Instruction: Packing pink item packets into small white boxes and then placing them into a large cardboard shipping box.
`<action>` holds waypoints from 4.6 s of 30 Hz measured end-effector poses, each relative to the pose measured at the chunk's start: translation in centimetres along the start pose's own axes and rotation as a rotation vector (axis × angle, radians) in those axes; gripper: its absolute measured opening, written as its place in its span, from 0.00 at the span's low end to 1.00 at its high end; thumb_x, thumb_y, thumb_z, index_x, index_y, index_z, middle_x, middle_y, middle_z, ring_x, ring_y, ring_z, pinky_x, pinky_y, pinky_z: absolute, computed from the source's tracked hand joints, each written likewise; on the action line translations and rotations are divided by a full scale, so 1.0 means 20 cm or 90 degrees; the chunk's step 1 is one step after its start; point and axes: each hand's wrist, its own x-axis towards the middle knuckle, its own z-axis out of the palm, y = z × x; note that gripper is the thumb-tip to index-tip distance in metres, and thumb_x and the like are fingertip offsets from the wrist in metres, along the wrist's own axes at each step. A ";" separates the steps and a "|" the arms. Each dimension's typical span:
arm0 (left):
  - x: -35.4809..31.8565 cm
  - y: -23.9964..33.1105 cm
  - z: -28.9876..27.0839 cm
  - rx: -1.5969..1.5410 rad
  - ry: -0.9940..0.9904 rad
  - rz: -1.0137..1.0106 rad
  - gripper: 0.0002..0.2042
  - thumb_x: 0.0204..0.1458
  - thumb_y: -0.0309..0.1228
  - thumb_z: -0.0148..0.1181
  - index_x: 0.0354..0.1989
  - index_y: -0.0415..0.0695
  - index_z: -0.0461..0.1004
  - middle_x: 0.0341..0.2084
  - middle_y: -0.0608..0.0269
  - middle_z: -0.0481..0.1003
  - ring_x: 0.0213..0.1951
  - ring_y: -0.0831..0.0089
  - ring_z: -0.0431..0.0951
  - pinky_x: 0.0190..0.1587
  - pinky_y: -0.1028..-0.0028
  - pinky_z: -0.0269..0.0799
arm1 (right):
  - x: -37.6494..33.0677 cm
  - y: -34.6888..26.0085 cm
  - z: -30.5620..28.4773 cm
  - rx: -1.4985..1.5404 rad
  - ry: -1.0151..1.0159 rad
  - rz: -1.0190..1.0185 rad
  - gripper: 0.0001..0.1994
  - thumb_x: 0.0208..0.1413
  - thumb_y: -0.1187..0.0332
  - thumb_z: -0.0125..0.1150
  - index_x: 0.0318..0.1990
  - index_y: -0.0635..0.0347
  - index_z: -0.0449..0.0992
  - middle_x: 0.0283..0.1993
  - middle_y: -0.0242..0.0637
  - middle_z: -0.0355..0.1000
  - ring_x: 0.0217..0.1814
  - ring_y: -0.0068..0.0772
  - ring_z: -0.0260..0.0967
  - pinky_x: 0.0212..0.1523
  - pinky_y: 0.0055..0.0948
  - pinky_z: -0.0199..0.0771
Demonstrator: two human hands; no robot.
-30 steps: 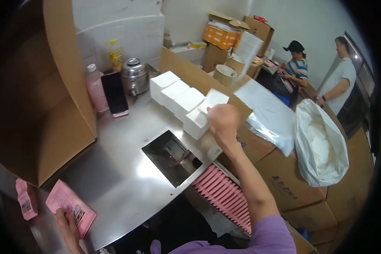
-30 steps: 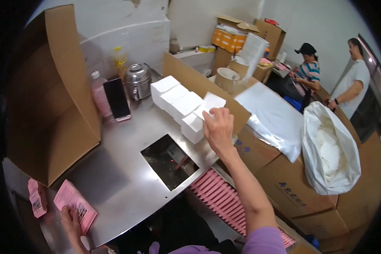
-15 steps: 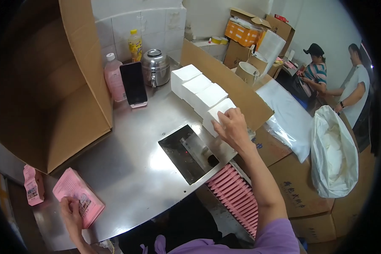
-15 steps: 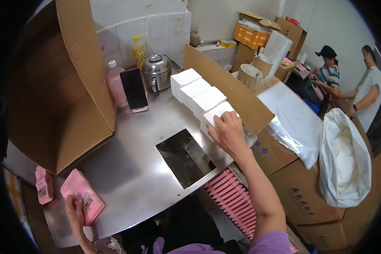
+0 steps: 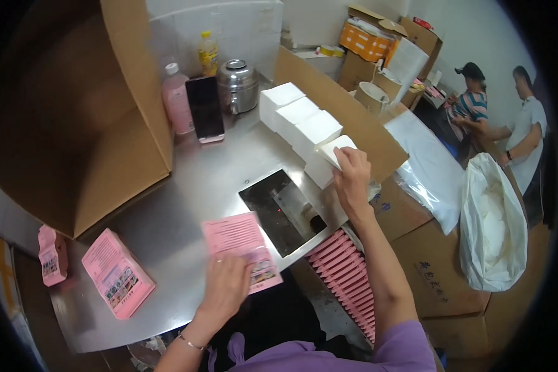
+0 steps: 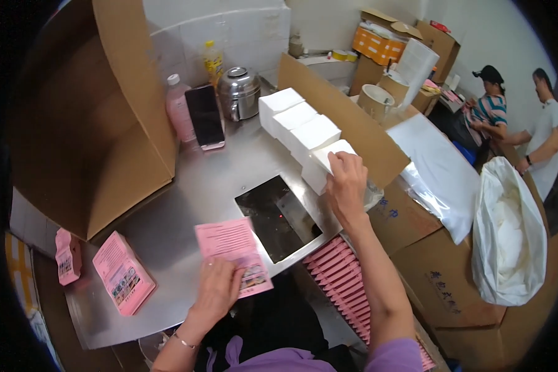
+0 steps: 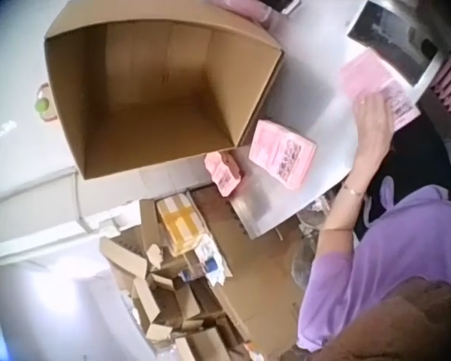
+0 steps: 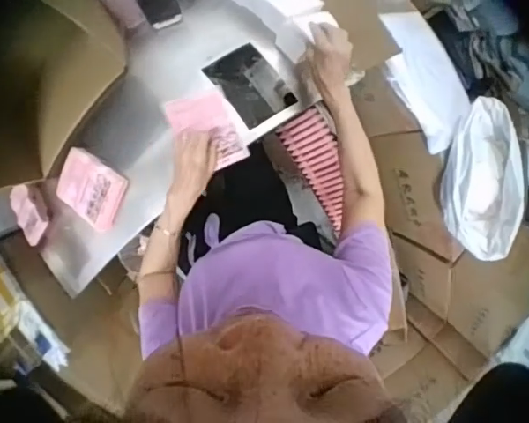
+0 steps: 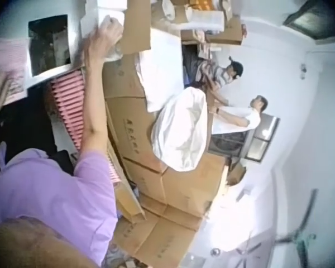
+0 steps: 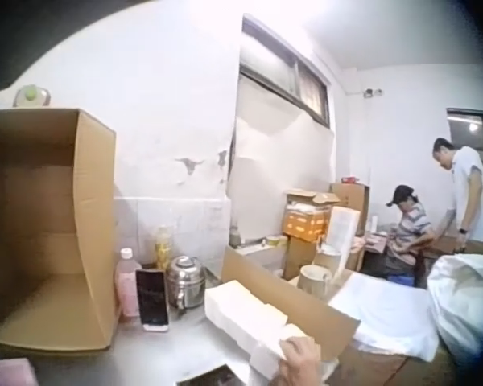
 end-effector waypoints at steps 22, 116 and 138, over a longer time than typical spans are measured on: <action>0.04 0.05 -0.07 0.241 -0.025 -0.120 0.27 0.47 0.51 0.63 0.56 0.53 0.76 0.46 0.48 0.69 0.42 0.52 0.67 0.42 0.57 0.57 | 0.00 0.10 0.05 0.015 -0.038 -0.048 0.25 0.40 0.63 0.70 0.47 0.61 0.72 0.53 0.52 0.66 0.59 0.57 0.61 0.55 0.51 0.63; -0.09 -0.05 -0.05 0.221 -0.080 -0.194 0.32 0.47 0.48 0.61 0.63 0.54 0.69 0.66 0.42 0.58 0.64 0.37 0.54 0.58 0.45 0.50 | -0.21 -0.59 0.00 0.160 -0.047 -0.033 0.09 0.49 0.71 0.56 0.38 0.63 0.73 0.39 0.49 0.72 0.47 0.52 0.73 0.57 0.60 0.66; -0.02 -0.08 -0.15 0.149 -0.089 -0.176 0.26 0.50 0.48 0.64 0.52 0.43 0.72 0.45 0.49 0.69 0.42 0.52 0.69 0.42 0.57 0.68 | -0.14 -0.02 -0.02 0.047 -0.048 0.100 0.14 0.49 0.78 0.59 0.44 0.63 0.80 0.38 0.46 0.71 0.45 0.48 0.68 0.48 0.42 0.69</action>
